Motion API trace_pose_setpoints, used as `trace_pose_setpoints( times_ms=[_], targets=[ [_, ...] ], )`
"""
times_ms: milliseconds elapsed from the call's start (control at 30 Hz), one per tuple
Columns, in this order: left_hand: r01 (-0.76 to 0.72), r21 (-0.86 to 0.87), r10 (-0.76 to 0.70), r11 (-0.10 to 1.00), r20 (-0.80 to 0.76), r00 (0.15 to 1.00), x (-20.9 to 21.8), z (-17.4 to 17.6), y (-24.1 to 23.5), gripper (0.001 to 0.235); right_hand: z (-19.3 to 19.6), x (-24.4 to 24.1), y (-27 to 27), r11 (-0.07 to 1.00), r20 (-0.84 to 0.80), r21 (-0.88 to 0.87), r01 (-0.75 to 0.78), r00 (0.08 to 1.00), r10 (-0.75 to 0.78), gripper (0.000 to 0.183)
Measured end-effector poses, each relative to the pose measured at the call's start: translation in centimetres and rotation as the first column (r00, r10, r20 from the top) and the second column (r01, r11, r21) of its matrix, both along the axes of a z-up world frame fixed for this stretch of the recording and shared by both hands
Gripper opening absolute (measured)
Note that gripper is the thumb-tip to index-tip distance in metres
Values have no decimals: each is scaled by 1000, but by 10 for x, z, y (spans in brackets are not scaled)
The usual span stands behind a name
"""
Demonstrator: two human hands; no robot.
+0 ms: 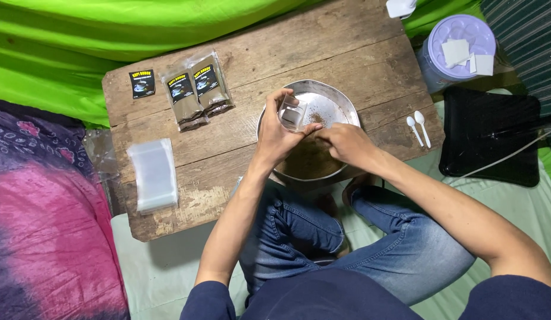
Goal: Scooping powder from a metal bowl into small filter bags using a plastic spoon.
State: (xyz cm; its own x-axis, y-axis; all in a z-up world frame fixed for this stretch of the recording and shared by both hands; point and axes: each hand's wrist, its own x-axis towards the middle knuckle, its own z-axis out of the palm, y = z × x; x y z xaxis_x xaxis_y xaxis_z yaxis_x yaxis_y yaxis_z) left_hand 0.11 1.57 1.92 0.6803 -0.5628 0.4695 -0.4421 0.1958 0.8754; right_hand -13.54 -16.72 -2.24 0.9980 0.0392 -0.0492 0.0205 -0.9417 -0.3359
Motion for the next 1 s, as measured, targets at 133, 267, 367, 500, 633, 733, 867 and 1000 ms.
trace_pose_setpoints(
  times_ms=[133,267,367,500,633,733,867,1000],
  targets=[
    [-12,-18,12,1000,0,1000,1,-4,-3,93,-18,-3,-2,995,76,-83,-55,995,62,36],
    [-12,-17,12,1000,38,999,3,-7,-3,93,-8,-3,-2,997,-22,-69,-33,999,31,31],
    [-19,-37,20,999,35,999,2,-13,-5,94,-8,-9,1,998,-29,-54,-27,999,26,34],
    [-31,4,31,1000,42,999,4,-10,-3,94,6,-7,-3,999,-46,24,24,999,-23,28],
    [-40,-1,40,999,53,998,6,-16,-6,95,16,-8,2,997,27,42,58,998,-59,25],
    [-44,32,42,998,60,997,5,-10,-4,90,15,-8,5,998,-93,57,26,995,-21,23],
    [-34,5,34,999,24,999,6,-11,-4,85,-2,-8,-1,999,-20,33,43,999,-43,24],
    [-32,-1,32,999,6,999,3,-7,-3,72,2,-6,4,1000,-112,5,26,993,-26,31]
  ],
)
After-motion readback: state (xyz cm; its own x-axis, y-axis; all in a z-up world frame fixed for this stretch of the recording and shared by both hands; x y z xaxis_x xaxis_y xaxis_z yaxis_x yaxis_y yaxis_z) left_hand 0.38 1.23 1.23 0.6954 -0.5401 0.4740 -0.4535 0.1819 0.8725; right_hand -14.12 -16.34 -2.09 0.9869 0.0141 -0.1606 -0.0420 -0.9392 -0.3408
